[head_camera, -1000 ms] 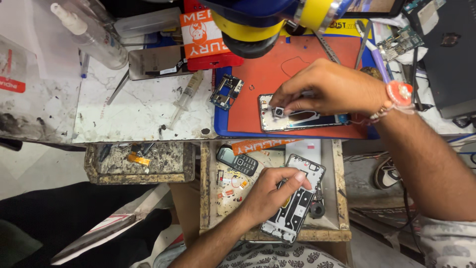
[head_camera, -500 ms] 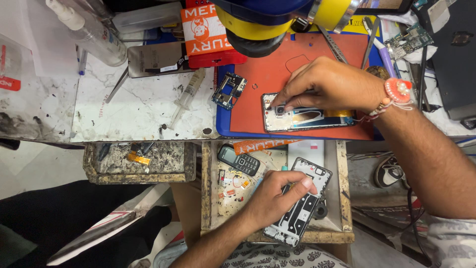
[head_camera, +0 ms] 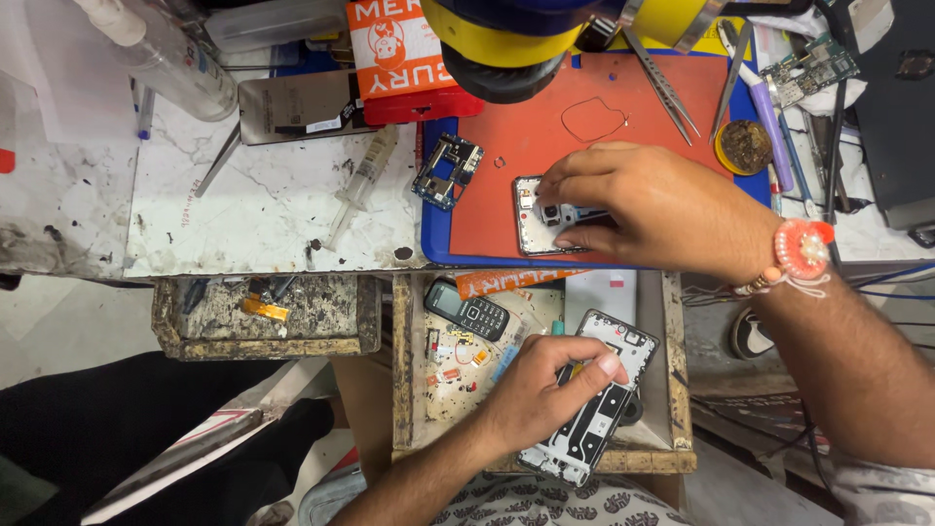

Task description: The person disassembles a mobile phone by removing the internal components and separating the screen chassis using tweezers and a small tool.

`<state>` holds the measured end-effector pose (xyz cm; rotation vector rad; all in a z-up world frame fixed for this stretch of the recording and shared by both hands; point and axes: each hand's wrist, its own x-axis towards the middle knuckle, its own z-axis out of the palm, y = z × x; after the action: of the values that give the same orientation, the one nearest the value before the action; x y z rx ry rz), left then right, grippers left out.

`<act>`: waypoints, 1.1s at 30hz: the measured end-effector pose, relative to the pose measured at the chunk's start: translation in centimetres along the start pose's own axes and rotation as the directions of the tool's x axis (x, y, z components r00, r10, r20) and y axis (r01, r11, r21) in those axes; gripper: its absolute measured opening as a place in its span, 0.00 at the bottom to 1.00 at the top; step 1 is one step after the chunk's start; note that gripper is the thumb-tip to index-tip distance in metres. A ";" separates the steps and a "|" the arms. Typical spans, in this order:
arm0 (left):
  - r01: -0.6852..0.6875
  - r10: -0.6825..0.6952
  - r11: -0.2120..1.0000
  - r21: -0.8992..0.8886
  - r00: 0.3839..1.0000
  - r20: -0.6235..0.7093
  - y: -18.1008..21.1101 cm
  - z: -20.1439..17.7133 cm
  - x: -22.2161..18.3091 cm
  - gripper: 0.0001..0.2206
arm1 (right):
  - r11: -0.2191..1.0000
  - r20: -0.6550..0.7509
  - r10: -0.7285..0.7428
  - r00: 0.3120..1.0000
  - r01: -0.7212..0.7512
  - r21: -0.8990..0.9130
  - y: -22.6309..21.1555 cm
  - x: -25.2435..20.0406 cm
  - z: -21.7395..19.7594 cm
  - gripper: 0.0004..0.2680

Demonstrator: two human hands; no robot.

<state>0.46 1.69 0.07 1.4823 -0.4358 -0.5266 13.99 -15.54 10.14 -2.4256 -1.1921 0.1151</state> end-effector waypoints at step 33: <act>-0.077 0.097 0.989 0.130 0.983 -0.155 0.7 0.0 -0.2 0.08 | 0.989 -0.244 0.058 0.968 -0.089 -0.122 -1.7 -1.4 2.6 0.05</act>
<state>0.35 1.83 0.75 1.6032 -0.4101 -0.3122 11.26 -14.82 8.36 -2.5112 -1.0301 -0.2371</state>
